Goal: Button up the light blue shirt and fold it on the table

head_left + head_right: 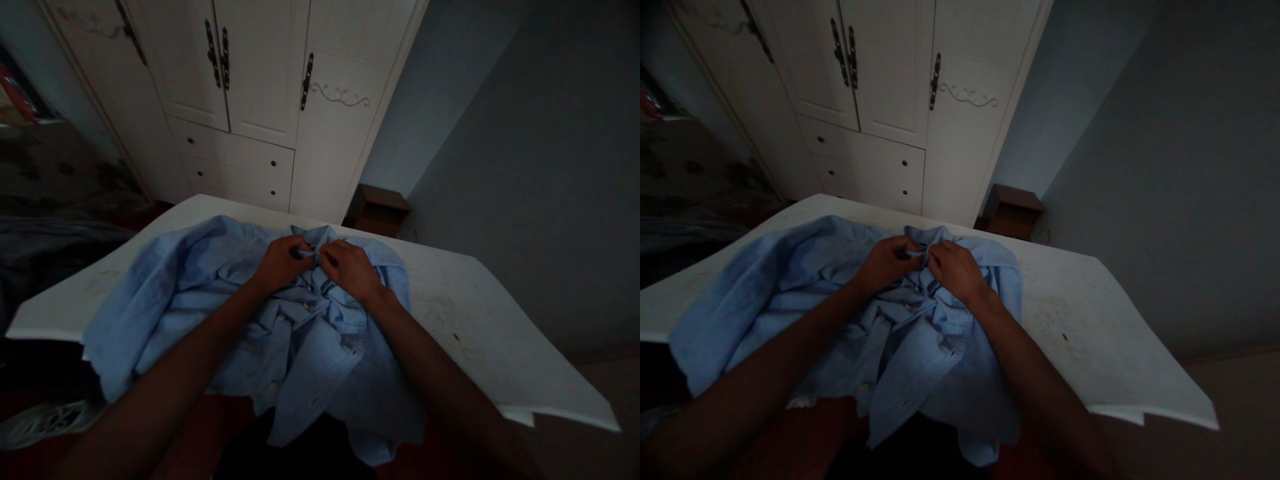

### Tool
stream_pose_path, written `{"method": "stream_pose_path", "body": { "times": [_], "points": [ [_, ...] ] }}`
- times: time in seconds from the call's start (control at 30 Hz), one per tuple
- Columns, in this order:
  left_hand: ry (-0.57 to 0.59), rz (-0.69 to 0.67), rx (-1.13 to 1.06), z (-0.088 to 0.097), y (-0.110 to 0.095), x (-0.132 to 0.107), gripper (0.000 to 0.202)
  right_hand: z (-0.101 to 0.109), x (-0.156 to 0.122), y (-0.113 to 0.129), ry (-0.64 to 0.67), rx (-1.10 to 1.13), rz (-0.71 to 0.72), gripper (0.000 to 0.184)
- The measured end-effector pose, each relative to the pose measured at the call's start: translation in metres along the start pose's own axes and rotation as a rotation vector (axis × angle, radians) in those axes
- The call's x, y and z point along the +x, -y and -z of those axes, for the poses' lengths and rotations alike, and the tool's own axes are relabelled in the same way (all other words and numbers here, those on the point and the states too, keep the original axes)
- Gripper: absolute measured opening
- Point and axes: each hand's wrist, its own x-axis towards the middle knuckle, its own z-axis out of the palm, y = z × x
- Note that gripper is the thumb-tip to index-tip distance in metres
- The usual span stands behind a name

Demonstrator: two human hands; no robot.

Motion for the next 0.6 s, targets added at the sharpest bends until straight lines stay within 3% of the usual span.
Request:
{"method": "stream_pose_path", "body": {
  "times": [0.17, 0.3, 0.43, 0.6],
  "points": [
    [-0.003, 0.079, -0.105, 0.001, 0.000, 0.003, 0.019, -0.009, -0.001, -0.007, -0.157, 0.478, -0.218, 0.012],
    [-0.010, 0.097, -0.188, 0.002, 0.000, 0.005, 0.019, -0.016, 0.000, -0.012, -0.157, 0.847, -0.395, 0.016],
    [-0.013, 0.128, -0.234, 0.005, -0.001, 0.004, 0.018, -0.018, 0.000, -0.014, -0.133, 0.963, -0.424, 0.017],
    [0.008, 0.201, -0.331, 0.007, 0.000, 0.004, 0.021, -0.019, -0.002, -0.016, -0.131, 0.915, -0.363, 0.018]
  ]
}}
